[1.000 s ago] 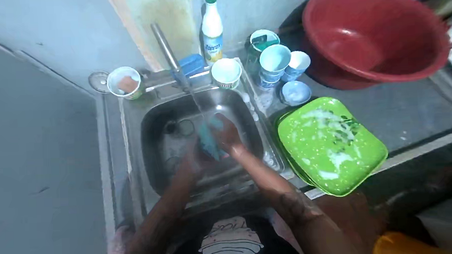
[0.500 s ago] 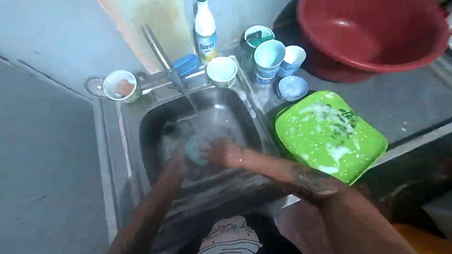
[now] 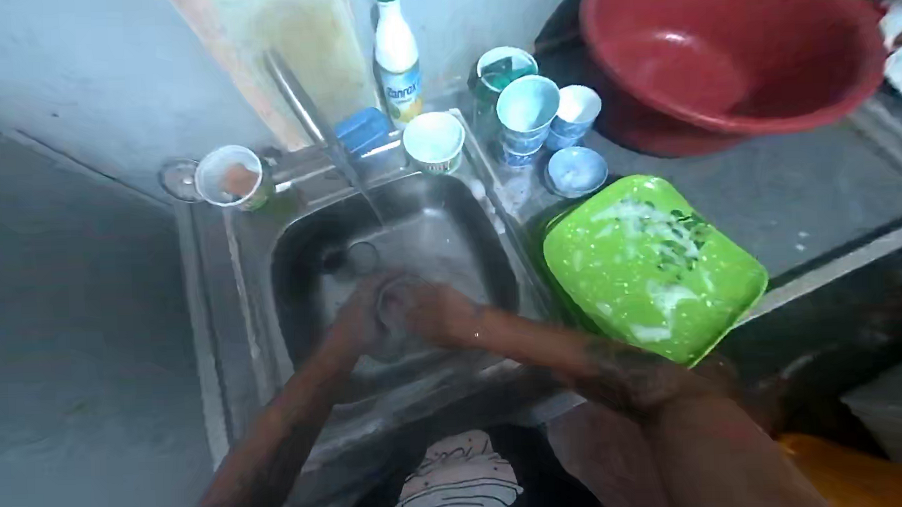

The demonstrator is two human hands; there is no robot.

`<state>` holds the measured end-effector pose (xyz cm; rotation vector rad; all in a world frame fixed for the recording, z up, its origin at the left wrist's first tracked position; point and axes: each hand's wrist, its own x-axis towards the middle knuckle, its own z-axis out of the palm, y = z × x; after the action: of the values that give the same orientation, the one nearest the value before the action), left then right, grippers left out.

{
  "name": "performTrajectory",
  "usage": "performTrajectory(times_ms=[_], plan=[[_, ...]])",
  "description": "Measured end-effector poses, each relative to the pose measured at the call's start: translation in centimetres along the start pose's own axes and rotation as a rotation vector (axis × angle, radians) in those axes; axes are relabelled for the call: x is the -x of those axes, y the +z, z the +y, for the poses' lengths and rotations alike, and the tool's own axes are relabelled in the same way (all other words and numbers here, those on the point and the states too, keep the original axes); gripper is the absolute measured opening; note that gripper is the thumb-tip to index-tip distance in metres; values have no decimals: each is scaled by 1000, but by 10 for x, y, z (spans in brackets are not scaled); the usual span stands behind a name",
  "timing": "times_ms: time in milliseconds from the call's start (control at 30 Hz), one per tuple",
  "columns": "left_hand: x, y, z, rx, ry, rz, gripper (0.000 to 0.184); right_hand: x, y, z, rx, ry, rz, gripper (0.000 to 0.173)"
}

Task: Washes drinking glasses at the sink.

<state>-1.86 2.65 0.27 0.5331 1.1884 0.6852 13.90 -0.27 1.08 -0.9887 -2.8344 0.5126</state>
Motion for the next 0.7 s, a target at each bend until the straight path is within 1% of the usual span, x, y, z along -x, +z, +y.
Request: performTrajectory(times_ms=[33, 67, 100, 133, 167, 200, 233, 267, 300, 333, 367, 433, 500, 533, 600, 667, 700], plan=[[0, 2, 2, -36, 14, 12, 28, 2, 4, 1, 3, 7, 43, 33], [-2, 6, 3, -83, 56, 29, 28, 1, 5, 2, -74, 87, 70, 33], [-4, 8, 3, -139, 121, 38, 30, -4, 0, -1, -215, 239, 47, 38], [-8, 11, 1, -202, 208, 53, 33, -7, -9, -4, -431, 419, 41, 46], [-13, 14, 0, -258, 303, 67, 35, -10, -18, -6, -709, 601, 117, 50], [-18, 17, 0, -306, 379, 57, 37, -12, -24, -3, -974, 733, 244, 54], [-21, 22, 1, -300, 400, 45, 37, -14, -25, 5, -1181, 788, 354, 54], [-22, 25, 4, -276, 388, 19, 36, -13, -27, 14, -1301, 792, 430, 53], [-25, 29, 7, -231, 363, 9, 34, -11, -32, 24, -1340, 769, 469, 52], [-30, 32, 13, -178, 319, 28, 33, -8, -40, 35, -1288, 749, 470, 53], [-37, 31, 19, -116, 285, 36, 33, -3, -50, 48, -1129, 739, 445, 51], [-57, 24, 34, 71, 237, 49, 30, 9, -68, 78, -725, 754, 351, 47], [-78, 18, 47, 204, 231, 46, 23, 19, -80, 110, -390, 824, 225, 44], [-84, 17, 53, 211, 244, 47, 22, 24, -86, 122, -289, 857, 159, 44], [-92, 16, 62, 154, 279, 4, 18, 33, -88, 146, -185, 917, 83, 42], [-89, 21, 72, -16, 288, -7, 26, 40, -87, 163, -147, 958, 49, 43], [-88, 28, 74, -55, 289, 9, 23, 43, -87, 169, -132, 974, 37, 44]])
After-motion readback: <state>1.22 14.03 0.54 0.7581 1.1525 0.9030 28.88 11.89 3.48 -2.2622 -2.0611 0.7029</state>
